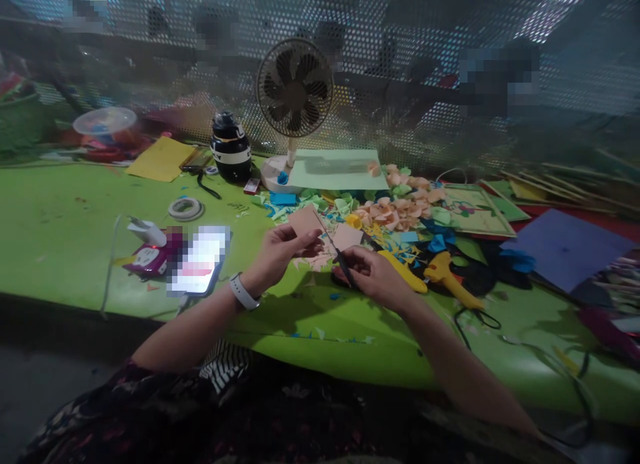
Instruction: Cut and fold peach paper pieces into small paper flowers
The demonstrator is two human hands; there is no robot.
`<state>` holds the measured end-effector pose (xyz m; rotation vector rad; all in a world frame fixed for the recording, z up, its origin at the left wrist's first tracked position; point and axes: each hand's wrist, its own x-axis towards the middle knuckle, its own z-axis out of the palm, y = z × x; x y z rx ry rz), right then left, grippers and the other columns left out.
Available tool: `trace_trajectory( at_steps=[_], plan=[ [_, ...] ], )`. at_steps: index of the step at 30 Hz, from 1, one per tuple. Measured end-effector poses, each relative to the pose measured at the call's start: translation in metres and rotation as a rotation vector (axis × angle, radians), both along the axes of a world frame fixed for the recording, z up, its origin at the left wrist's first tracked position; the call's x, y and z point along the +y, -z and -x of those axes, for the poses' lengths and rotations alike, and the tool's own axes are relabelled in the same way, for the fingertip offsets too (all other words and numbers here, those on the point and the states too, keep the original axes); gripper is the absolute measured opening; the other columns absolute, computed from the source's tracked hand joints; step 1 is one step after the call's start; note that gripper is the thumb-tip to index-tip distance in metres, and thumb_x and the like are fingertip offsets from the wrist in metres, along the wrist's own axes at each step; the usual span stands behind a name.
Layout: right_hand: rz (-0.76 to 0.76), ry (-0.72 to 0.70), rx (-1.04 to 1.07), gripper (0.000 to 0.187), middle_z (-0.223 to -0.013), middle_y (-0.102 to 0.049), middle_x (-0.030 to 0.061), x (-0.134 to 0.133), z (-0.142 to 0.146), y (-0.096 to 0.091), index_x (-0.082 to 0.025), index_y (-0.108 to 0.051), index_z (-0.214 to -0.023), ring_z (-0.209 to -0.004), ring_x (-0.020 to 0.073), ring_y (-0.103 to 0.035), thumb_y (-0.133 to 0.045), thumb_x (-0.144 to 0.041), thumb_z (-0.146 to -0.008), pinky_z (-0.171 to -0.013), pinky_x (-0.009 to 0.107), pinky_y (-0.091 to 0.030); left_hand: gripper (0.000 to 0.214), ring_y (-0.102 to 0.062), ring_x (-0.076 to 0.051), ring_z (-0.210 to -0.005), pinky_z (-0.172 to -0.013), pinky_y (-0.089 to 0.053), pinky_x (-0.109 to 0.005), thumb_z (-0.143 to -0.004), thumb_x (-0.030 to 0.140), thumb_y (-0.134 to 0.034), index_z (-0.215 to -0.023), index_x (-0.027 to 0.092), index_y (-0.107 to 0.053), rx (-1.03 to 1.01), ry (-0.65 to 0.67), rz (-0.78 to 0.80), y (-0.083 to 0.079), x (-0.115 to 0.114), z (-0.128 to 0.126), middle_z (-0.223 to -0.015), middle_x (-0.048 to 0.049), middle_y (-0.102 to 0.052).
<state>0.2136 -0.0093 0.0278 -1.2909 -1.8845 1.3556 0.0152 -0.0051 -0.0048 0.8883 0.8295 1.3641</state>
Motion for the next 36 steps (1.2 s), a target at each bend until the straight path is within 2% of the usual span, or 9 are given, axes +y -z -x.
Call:
trace_trajectory(
  at_steps=[9, 23, 36],
  plan=[
    [-0.043, -0.013, -0.024, 0.04, -0.069, -0.055, -0.0015, 0.0007, -0.0027, 0.0043, -0.02, -0.06, -0.081, -0.062, 0.0132, -0.047, -0.076, -0.054, -0.068, -0.056, 0.026, -0.038, 0.03, -0.069, -0.012, -0.063, -0.066, -0.057, -0.027, -0.066, 0.036, -0.088, -0.082, 0.014, -0.074, 0.004, 0.013, 0.014, 0.0025, 0.0008, 0.0015, -0.078, -0.0055, -0.075],
    [0.015, -0.029, 0.044, 0.041, -0.072, -0.056, -0.0001, -0.0008, -0.0007, 0.0007, -0.02, -0.059, -0.078, -0.065, 0.0143, -0.049, -0.077, -0.055, -0.066, -0.058, 0.027, -0.039, 0.03, -0.067, -0.011, -0.06, -0.063, -0.056, -0.026, -0.063, 0.034, -0.089, -0.08, 0.013, -0.076, -0.044, 0.032, 0.034, -0.0029, -0.001, 0.0018, -0.076, -0.0058, -0.074],
    [-0.041, -0.026, -0.02, 0.041, -0.067, -0.056, -0.001, -0.0016, -0.0022, -0.0021, -0.02, -0.061, -0.077, -0.061, 0.0138, -0.047, -0.075, -0.058, -0.068, -0.055, 0.026, -0.037, 0.027, -0.068, -0.011, -0.06, -0.062, -0.057, -0.025, -0.064, 0.033, -0.088, -0.072, 0.013, -0.072, -0.041, 0.036, 0.018, -0.0008, -0.0008, 0.0023, -0.072, -0.005, -0.073]
  ],
)
